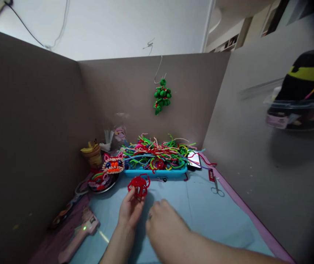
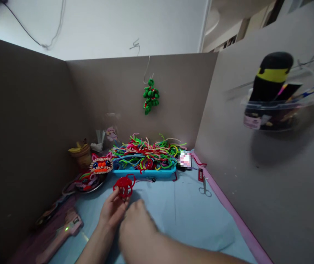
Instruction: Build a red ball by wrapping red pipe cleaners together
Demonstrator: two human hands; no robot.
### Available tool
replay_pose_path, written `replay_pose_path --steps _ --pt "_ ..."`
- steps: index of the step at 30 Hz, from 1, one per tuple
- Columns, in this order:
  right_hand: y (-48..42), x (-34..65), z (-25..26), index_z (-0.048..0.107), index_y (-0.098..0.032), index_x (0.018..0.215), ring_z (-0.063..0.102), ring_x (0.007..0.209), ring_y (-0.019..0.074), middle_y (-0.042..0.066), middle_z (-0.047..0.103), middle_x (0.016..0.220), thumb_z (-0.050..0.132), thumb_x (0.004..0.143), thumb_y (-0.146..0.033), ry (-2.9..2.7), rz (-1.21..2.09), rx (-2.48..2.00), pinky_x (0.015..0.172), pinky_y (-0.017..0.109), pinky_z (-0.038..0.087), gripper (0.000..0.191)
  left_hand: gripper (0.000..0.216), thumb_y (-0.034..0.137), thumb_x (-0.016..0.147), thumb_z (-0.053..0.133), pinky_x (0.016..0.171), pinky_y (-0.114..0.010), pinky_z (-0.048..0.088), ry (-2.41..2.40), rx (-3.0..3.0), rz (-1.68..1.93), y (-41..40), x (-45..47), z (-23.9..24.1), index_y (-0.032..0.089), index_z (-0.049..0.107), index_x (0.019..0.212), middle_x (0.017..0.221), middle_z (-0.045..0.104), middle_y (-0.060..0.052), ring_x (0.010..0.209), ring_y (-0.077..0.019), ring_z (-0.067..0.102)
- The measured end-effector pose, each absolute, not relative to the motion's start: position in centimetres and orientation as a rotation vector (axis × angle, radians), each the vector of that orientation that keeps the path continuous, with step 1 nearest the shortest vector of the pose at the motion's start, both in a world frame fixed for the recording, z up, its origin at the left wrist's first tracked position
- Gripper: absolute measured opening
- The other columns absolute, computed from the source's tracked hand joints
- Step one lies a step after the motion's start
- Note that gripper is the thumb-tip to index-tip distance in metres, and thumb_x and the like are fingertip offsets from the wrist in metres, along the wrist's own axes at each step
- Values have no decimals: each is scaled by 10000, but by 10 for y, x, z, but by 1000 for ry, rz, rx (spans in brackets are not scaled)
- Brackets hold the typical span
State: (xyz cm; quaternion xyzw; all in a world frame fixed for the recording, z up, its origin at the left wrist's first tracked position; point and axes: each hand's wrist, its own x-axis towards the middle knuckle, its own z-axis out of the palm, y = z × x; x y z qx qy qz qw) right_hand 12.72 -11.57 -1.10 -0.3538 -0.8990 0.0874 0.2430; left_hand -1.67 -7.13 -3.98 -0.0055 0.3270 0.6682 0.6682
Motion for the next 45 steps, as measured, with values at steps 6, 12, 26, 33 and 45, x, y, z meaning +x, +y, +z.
replay_pose_path --steps 6,12,26,33,45 --pt "-81 155 -19 639 -199 888 626 793 213 63 666 825 543 858 -164 -2002 236 -1268 696 315 490 107 191 64 875 501 713 -315 555 660 24 1495 -77 -5 -42 149 643 971 857 744 -73 724 -172 708" --pt "-87 144 -58 608 -224 1097 541 1028 238 101 571 1086 523 874 -148 -1787 129 -1030 890 400 473 251 241 105 810 620 703 -270 541 713 187 1397 -84 8 -53 193 638 1034 926 738 -45 764 -156 700" --pt "-84 150 -69 606 -221 906 530 962 217 64 580 966 502 869 -90 -1757 190 -1004 856 393 459 172 484 205 579 840 875 -337 479 897 708 1449 -90 25 -64 173 671 1031 969 744 -97 917 -229 675" --pt "-82 153 -68 589 -211 864 540 885 202 45 599 888 494 863 -100 -1672 267 -1040 792 345 444 146 483 250 552 850 826 -332 494 997 716 1401 -91 25 -62 168 685 998 836 757 -82 838 -231 696" --pt "-82 153 -65 571 -218 693 549 753 177 0 590 720 518 831 -138 -1568 489 -1160 683 280 419 168 431 213 553 847 793 -300 488 1047 771 1416 -94 27 -59 163 703 956 859 751 -79 832 -217 676"
